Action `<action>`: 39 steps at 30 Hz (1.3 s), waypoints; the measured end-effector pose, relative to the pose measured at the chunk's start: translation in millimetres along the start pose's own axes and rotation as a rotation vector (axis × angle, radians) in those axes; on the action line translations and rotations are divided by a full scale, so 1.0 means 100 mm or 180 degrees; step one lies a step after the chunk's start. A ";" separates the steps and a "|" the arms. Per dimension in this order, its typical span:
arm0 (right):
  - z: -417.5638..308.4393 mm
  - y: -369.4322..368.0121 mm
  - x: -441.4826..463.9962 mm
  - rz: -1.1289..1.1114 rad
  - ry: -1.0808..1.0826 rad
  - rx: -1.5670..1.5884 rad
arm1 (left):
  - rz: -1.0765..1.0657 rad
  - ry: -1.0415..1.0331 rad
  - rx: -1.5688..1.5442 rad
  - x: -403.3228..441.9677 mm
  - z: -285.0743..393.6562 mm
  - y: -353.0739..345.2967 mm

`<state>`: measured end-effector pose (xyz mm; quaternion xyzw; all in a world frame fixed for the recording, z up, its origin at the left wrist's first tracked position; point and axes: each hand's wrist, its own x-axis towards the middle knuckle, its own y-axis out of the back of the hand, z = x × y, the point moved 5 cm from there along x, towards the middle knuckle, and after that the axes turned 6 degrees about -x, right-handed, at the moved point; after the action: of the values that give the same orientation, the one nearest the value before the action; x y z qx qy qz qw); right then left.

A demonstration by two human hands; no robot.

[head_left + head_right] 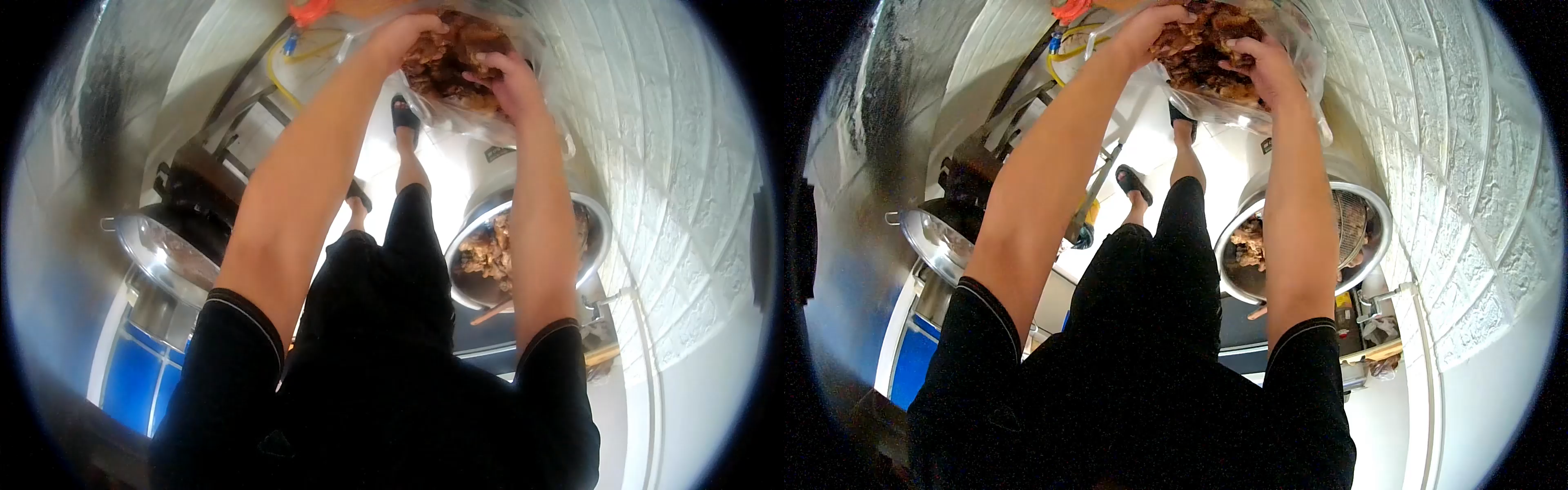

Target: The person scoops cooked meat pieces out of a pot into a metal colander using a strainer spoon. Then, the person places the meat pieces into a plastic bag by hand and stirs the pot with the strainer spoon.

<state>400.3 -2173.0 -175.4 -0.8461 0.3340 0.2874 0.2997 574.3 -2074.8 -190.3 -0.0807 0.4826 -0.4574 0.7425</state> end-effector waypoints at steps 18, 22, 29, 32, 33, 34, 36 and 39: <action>-0.23 -0.10 -2.05 0.0362 0.0112 -0.0074 | 0.0226 -0.0327 0.0166 -1.68 -0.07 -1.01; -0.59 -1.23 -2.64 -0.0387 0.0268 -0.0336 | 0.0520 -0.1615 0.0870 -3.11 0.32 -0.78; 0.21 -3.84 -3.01 -0.2335 -0.0174 -0.1935 | 0.1618 -0.2033 -0.1353 -6.08 0.03 0.56; 0.80 -5.03 -3.36 -0.2689 -0.0506 -0.2453 | 0.2048 -0.2384 -0.2320 -6.87 -0.58 1.08; 1.00 -5.34 -3.48 -0.2754 -0.0530 -0.2508 | 0.2154 -0.2529 -0.2650 -7.08 -0.67 1.17; 1.27 -5.57 -3.50 -0.2898 -0.0776 -0.2638 | 0.2104 -0.2571 -0.2827 -7.22 -0.82 1.30; 1.77 -5.91 -3.41 -0.3017 -0.0998 -0.2843 | 0.1966 -0.2547 -0.3318 -7.33 -1.21 1.65; 2.25 -6.14 -3.40 -0.2911 -0.1863 -0.3201 | 0.1974 -0.2298 -0.3782 -7.40 -1.54 1.96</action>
<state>580.8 -1515.3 103.9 -0.8247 -0.3174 0.4661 0.0425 485.0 -1353.8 95.4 -0.4722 0.3755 0.1637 0.7806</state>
